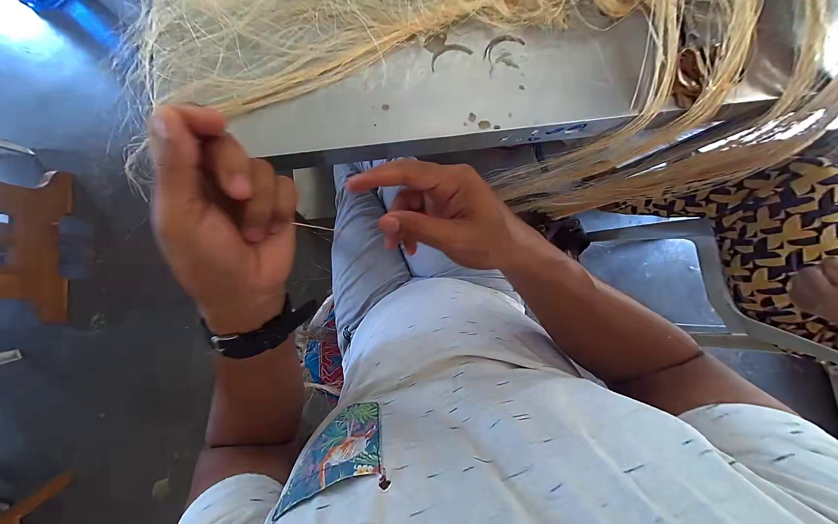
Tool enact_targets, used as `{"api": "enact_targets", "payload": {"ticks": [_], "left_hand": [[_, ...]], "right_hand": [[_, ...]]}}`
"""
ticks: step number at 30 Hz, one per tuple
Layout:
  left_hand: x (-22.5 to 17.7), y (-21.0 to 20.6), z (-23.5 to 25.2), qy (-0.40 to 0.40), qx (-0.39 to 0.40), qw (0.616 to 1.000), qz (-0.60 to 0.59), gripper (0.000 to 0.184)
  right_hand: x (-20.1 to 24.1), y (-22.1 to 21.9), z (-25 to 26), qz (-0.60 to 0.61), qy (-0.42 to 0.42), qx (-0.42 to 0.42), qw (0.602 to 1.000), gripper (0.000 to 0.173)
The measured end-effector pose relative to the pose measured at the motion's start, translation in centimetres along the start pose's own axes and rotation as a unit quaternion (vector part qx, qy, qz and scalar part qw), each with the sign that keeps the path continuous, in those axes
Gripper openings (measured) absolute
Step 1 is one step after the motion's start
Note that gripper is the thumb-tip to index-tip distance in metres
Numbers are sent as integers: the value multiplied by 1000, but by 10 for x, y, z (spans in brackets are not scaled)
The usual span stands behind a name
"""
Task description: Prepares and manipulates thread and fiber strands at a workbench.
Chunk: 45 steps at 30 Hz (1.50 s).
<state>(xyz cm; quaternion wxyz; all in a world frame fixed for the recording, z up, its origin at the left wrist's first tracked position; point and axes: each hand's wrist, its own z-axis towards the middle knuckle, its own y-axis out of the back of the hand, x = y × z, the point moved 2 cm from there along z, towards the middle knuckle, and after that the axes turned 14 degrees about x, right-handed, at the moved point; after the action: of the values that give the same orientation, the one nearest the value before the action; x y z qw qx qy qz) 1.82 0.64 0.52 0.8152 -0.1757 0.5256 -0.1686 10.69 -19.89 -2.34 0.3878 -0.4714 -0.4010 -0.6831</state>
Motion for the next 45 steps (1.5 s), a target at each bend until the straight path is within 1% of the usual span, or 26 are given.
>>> {"api": "enact_targets", "payload": {"ticks": [2, 3, 4, 5, 7, 10, 12, 14, 17, 19, 20, 23, 25, 28, 29, 31, 32, 34, 37, 38, 40, 41, 42, 45], "left_hand": [[19, -5, 0, 19, 14, 999, -31, 47], [25, -6, 1, 21, 10, 999, -46, 47], [29, -7, 4, 24, 4, 998, -55, 46], [30, -7, 7, 29, -4, 998, -58, 45], [28, -2, 10, 33, -22, 998, -48, 44], [14, 20, 9, 19, -40, 998, -34, 44], [0, 43, 6, -7, -46, 998, -40, 43], [-16, 66, 1, -38, -52, 997, -51, 42], [-33, 89, -9, -82, -81, 991, -60, 44], [-38, 95, -13, -96, -93, 989, -64, 45], [-38, 96, -13, -99, -97, 988, -72, 44], [-39, 86, 4, -136, -101, 978, -125, 45], [-39, 79, 13, -150, -101, 974, -134, 43], [-37, 76, 12, -138, -93, 978, -123, 41], [-36, 76, 10, -127, -88, 982, -110, 41], [-35, 70, 16, -141, -92, 978, -126, 42], [-34, 67, 19, -142, -95, 977, -128, 43], [-30, 62, 22, -133, -87, 979, -129, 44], [-25, 53, 27, -122, -71, 980, -138, 43], [-24, 51, 28, -120, -68, 980, -141, 43], [-22, 48, 28, -115, -70, 981, -143, 43], [-21, 50, 24, -103, -65, 983, -139, 43], [-19, 53, 17, -81, -55, 987, -126, 42], [-19, 56, 11, -63, -35, 990, -125, 42]], "right_hand": [[4, -9, 12, 59, -8, 29, 998, 46], [1, -13, 14, 92, -26, 40, 995, 47], [-4, -16, 15, 116, -44, 46, 991, 43], [-10, -18, 14, 126, -60, 47, 989, 36], [-22, -16, 7, 108, -86, 34, 990, 17], [-43, 4, -13, 37, -124, 16, 991, 16], [-58, 21, -33, -27, -180, -1, 983, 17], [-75, 39, -56, -122, -256, -20, 959, 17], [-99, 57, -93, -253, -378, -40, 890, 17], [-108, 67, -110, -299, -442, -55, 844, 16], [-112, 73, -116, -307, -466, -56, 828, 16], [-118, 87, -123, -305, -511, -65, 801, 17], [-115, 93, -124, -314, -524, -65, 789, 17], [-110, 100, -123, -323, -553, -56, 766, 17], [-108, 101, -122, -316, -560, -55, 764, 18], [-105, 101, -118, -303, -546, -55, 779, 21], [-103, 100, -114, -292, -527, -51, 796, 23], [-93, 92, -101, -263, -468, -34, 843, 24], [-75, 75, -74, -236, -326, -19, 915, 20], [-71, 68, -64, -235, -269, -26, 934, 19], [-64, 55, -42, -234, -170, -35, 957, 21], [-61, 48, -31, -232, -136, -35, 962, 27], [-60, 40, -19, -229, -111, -32, 967, 37], [-66, 15, 15, -205, -80, 2, 975, 76]]}}
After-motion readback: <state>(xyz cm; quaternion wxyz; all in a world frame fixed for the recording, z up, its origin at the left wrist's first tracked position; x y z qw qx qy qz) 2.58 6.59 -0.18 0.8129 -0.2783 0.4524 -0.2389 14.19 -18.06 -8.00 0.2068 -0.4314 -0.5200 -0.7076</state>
